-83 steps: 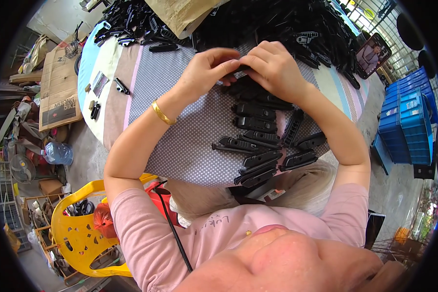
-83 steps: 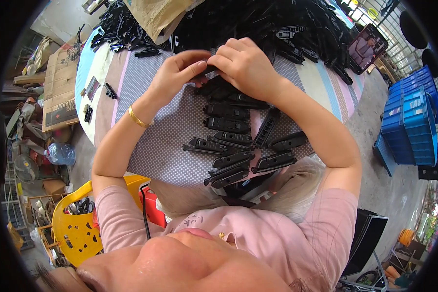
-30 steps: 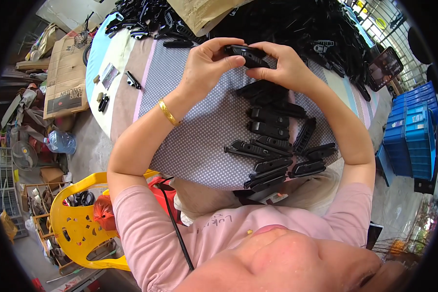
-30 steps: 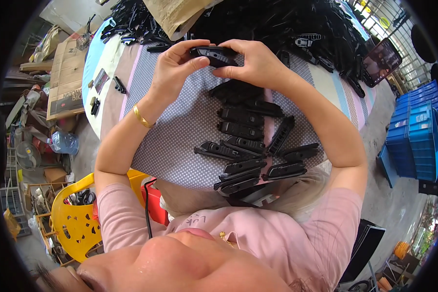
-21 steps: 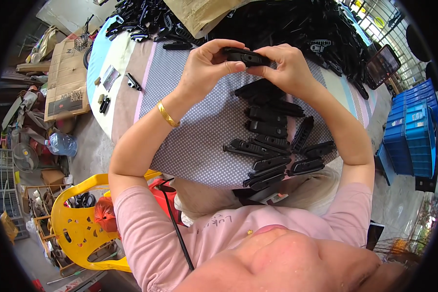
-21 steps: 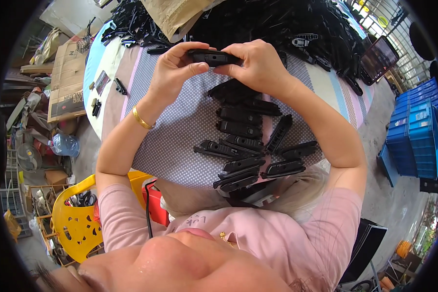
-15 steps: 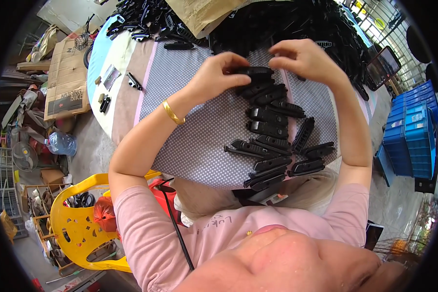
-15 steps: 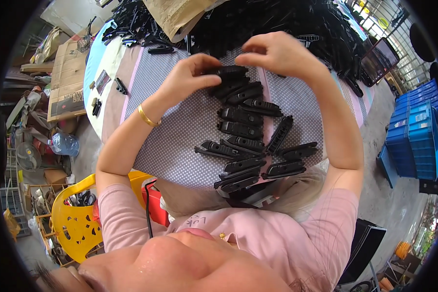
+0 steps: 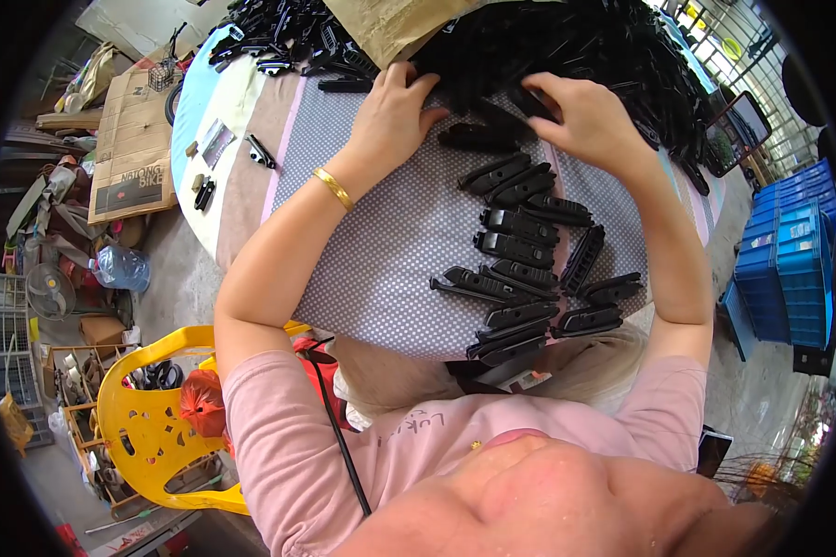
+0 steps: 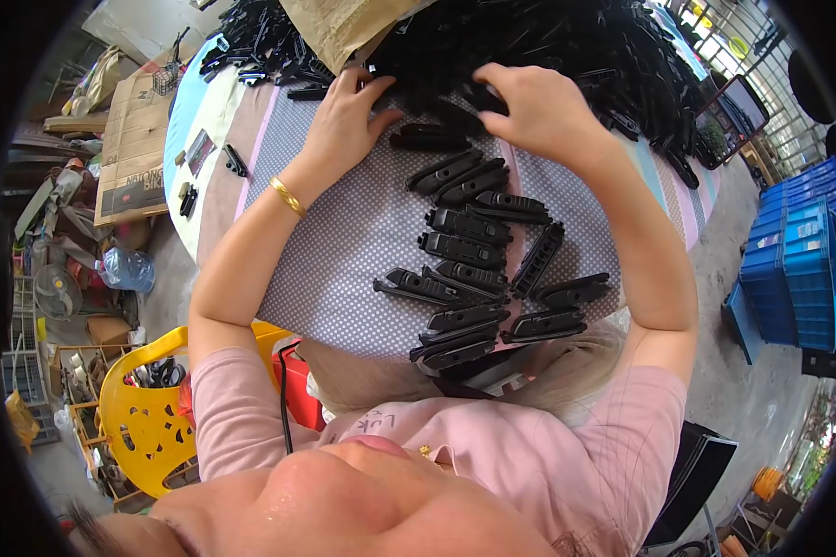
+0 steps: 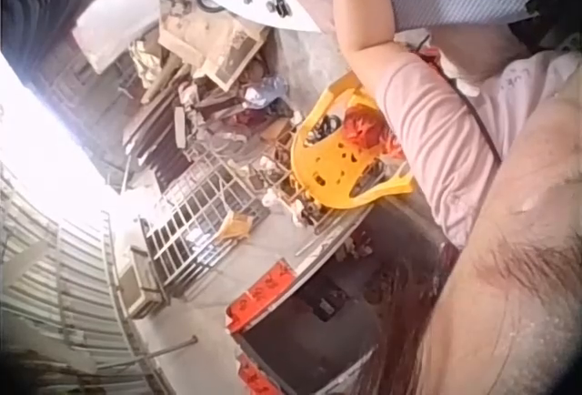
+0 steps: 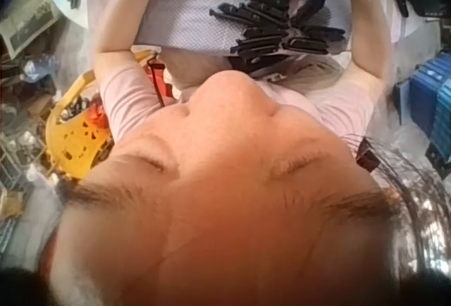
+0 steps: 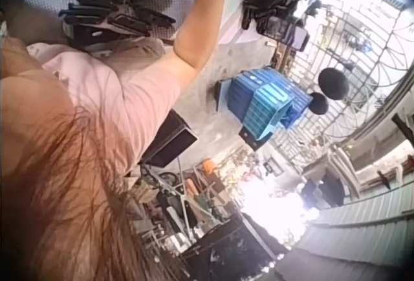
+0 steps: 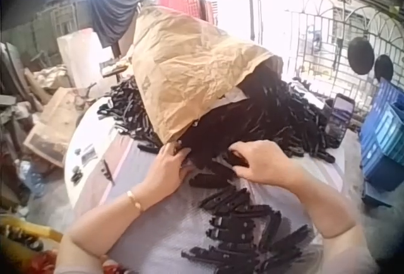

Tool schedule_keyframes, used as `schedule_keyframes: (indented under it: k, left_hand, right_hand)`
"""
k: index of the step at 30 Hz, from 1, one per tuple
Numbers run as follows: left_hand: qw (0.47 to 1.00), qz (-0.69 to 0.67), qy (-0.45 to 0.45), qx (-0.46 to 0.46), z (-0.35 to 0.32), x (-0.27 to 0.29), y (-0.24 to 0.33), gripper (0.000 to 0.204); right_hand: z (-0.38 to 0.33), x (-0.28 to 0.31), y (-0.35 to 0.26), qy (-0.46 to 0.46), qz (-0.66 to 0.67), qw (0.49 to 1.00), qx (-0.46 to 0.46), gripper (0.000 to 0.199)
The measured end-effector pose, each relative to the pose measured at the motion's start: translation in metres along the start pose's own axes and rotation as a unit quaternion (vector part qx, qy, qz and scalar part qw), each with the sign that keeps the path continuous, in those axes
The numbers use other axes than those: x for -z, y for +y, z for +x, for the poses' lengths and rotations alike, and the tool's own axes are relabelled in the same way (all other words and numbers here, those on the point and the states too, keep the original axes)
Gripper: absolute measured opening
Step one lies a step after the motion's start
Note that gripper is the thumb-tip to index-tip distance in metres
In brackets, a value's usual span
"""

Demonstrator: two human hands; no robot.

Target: Inspecting and assembling black plastic hair claw clips at a manufacturing workstation.

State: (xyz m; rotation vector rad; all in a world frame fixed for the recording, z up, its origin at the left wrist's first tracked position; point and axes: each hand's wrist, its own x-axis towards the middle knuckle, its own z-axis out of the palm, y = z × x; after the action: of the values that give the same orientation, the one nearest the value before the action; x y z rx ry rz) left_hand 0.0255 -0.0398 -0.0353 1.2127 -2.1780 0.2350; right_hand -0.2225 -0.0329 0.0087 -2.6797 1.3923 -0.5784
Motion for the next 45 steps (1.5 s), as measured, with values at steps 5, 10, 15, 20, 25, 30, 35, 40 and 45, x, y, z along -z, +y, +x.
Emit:
schedule_keyframes:
  k: [5,10,15,20,25,30,35,40,45]
  left_hand:
    - [0.998,-0.031,-0.051,0.037,0.003,0.002,-0.008,0.033]
    - [0.992,-0.056,-0.021,0.111,-0.006,0.011,0.007,0.046]
    - [0.973,-0.099,-0.095,0.184,-0.007,0.022,0.007,0.052]
    - [0.938,-0.201,-0.145,0.243,-0.003,0.025,-0.001,0.052]
    - [0.844,-0.431,-0.173,0.268,-0.004,0.026,0.008,0.047]
    - [0.810,-0.491,-0.174,0.269,-0.004,0.030,0.020,0.045]
    - [0.848,-0.463,-0.136,0.220,-0.007,0.025,0.028,0.051]
    - [0.885,-0.415,-0.080,0.196,-0.012,0.023,0.034,0.064]
    - [0.916,-0.343,-0.105,0.177,-0.007,0.029,0.040,0.064]
  right_hand:
    - [0.008,-0.037,-0.007,0.103,0.053,0.983,0.146,0.034]
    - [0.008,-0.037,-0.006,0.098,0.058,0.977,0.180,0.034]
    - [0.006,-0.031,-0.011,0.051,0.076,0.960,0.264,0.035]
    - [-0.001,-0.022,-0.017,-0.078,0.167,0.951,0.249,0.034]
    - [0.001,-0.022,-0.018,0.043,0.204,0.958,0.195,0.034]
    - [0.001,-0.031,-0.021,0.105,0.285,0.950,0.080,0.041]
    - [-0.004,-0.027,-0.032,0.051,0.272,0.958,0.079,0.047]
    - [-0.002,-0.023,-0.033,-0.014,0.360,0.933,0.025,0.050]
    - [-0.003,-0.019,-0.032,0.008,0.481,0.876,0.043,0.040]
